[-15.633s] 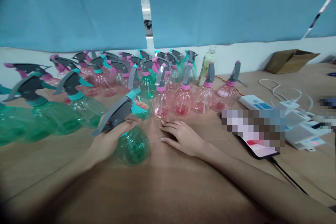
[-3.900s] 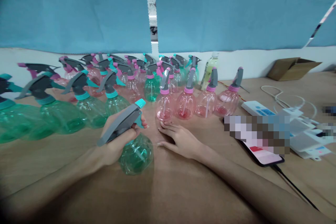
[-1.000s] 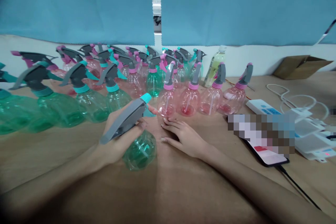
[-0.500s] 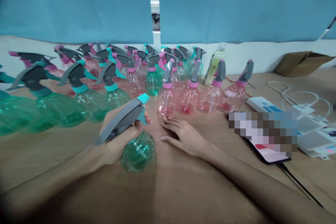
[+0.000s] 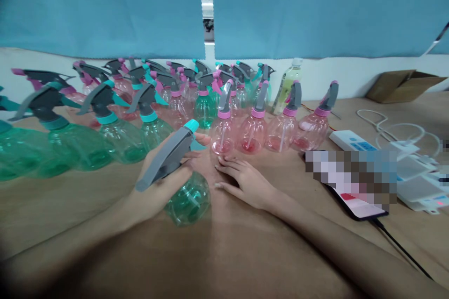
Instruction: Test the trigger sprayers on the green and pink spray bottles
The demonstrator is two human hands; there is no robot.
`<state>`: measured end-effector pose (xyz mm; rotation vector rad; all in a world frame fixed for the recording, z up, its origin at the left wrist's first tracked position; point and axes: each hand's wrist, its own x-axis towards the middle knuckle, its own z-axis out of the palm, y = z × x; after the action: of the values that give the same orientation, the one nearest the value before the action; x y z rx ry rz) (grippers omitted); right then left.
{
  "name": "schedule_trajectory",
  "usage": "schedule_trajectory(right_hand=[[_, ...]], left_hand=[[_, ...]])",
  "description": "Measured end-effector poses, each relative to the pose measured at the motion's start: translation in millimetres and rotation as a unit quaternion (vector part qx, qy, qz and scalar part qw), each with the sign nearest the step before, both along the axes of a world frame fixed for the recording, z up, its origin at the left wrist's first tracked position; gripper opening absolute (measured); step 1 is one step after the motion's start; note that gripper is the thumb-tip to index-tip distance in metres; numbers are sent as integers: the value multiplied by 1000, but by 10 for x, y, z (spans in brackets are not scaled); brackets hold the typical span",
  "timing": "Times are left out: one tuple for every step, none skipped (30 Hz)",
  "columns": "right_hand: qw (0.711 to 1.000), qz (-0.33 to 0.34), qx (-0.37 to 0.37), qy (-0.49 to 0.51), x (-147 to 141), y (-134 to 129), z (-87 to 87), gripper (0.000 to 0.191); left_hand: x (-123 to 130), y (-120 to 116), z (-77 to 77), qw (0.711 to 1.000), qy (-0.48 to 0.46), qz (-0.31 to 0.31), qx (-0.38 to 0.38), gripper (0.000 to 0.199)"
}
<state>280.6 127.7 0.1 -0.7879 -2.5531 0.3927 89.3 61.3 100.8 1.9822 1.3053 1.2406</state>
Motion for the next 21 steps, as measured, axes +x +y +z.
schedule_trajectory(right_hand=[[1000,0,-1,1,-1,0,1,49],[1000,1,-2,0,-2,0,1,49],[1000,1,-2,-1,-3,1,0,48],[1000,1,-3,-4,-4,2,-2,48],[1000,1,-4,-6,-4,4,-5,48],[1000,2,-4,-7,-3,6,-10,48],[1000,2,-4,-6,-2,9,-15,48],[1000,2,-4,-4,-1,11,-20,48],[1000,2,-3,-1,1,14,-24,48],[1000,2,-3,2,3,16,-27,48],[1000,2,-3,3,4,17,-29,48],[1000,1,-2,2,6,17,-29,48],[1000,1,-2,1,7,16,-27,48],[1000,1,-3,-2,7,14,-23,48],[1000,1,-4,-4,8,12,-19,48],[1000,1,-5,-6,8,9,-15,48],[1000,1,-6,-8,8,7,-11,49],[1000,1,-6,-8,8,5,-8,49],[1000,2,-6,-7,8,4,-6,49],[1000,3,-6,-6,8,4,-5,49],[1000,3,-5,-5,9,5,-6,49]], left_hand=[[6,1,1,1000,1,0,-5,17],[12,1,2,1000,-1,-1,-12,19],[17,3,2,1000,-4,-1,-20,20],[22,4,1,1000,-7,-2,-26,20],[26,7,-1,1000,-11,-3,-28,20],[27,12,-5,1000,-11,-4,-27,22],[25,19,-12,1000,-9,-5,-23,24],[20,27,-19,1000,-4,-5,-18,27],[14,38,-28,1000,5,-5,-14,29],[6,49,-37,1000,14,-6,-12,29],[-2,62,-47,1000,24,-5,-15,29],[-9,74,-57,999,33,-5,-18,30],[-14,86,-65,999,41,-4,-20,31],[-17,97,-73,999,48,-5,-19,33],[-19,106,-78,999,52,-6,-15,37],[-20,114,-81,998,55,-7,-8,41],[-22,121,-82,998,59,-9,-1,44],[-25,129,-81,998,63,-14,5,47],[-30,137,-78,998,66,-21,9,49],[-36,145,-74,997,68,-30,11,50],[-44,155,-70,997,71,-41,11,52]])
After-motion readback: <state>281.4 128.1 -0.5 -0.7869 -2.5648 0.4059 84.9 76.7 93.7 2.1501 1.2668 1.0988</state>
